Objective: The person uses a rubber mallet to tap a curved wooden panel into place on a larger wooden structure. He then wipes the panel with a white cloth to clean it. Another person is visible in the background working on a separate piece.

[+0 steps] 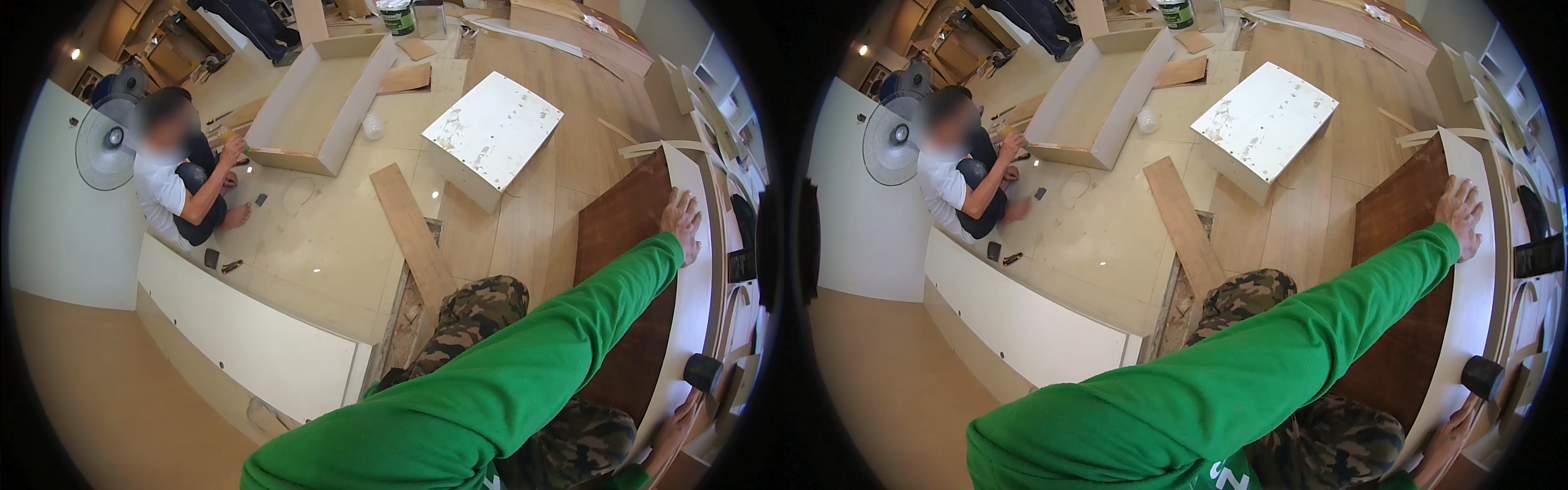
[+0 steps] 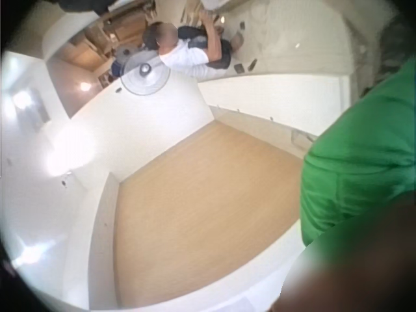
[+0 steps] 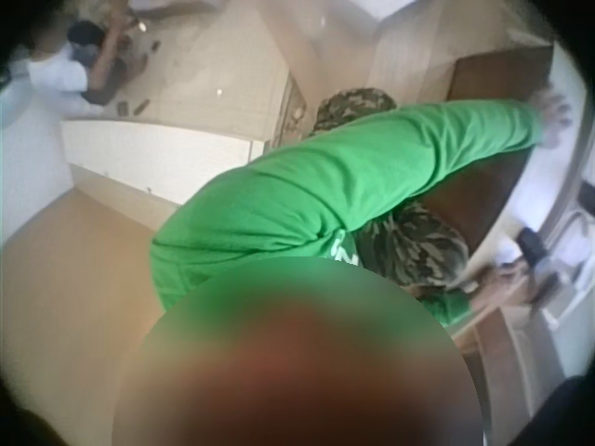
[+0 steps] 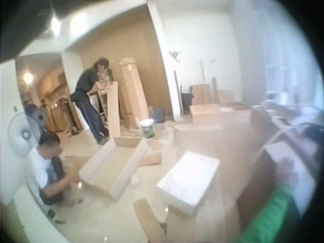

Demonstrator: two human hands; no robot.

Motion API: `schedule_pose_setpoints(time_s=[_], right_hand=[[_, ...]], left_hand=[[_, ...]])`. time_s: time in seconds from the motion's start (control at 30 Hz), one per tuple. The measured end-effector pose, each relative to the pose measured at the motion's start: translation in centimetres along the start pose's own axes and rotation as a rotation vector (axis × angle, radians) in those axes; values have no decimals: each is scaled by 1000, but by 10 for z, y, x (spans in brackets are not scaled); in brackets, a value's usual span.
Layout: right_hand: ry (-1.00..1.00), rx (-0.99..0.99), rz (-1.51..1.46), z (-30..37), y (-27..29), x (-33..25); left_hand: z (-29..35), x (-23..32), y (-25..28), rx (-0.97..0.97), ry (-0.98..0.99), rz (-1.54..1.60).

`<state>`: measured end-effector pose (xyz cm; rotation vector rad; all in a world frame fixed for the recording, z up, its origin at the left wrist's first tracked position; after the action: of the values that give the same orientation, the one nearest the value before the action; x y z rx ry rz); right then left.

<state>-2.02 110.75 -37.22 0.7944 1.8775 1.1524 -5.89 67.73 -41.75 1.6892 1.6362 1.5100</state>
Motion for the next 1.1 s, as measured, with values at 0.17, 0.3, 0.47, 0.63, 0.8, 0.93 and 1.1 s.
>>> schedule_pose_setpoints(time_s=[0.17,0.3,0.47,0.63,0.8,0.93,1.1], right_hand=[[30,21,39,3,0,-10],[51,-73,68,0,9,-26],[-147,-218,214,-6,16,-15],[-70,22,-90,-6,9,30],[-98,-34,-73,8,2,44],[-78,49,25,21,6,16],[-196,85,23,33,7,-12]], left_hand=[[7,23,-4,63,85,-112],[53,63,-5,-58,45,-67],[81,64,7,-11,-14,31],[75,65,21,-66,-7,-51],[37,111,7,-202,100,-276],[25,152,-42,-58,-449,53],[-2,168,-83,-382,-496,25]])
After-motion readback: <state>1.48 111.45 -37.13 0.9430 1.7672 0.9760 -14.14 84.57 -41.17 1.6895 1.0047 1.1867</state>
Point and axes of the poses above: each hand's wrist, its own z-axis away from the middle knuckle, its own y-axis out of the back of the hand, x = y × z, the point moved 1 cm from there along -z, towards the middle knuckle, and after that the axes turned 4 degrees about x, right-handed, at the moved point
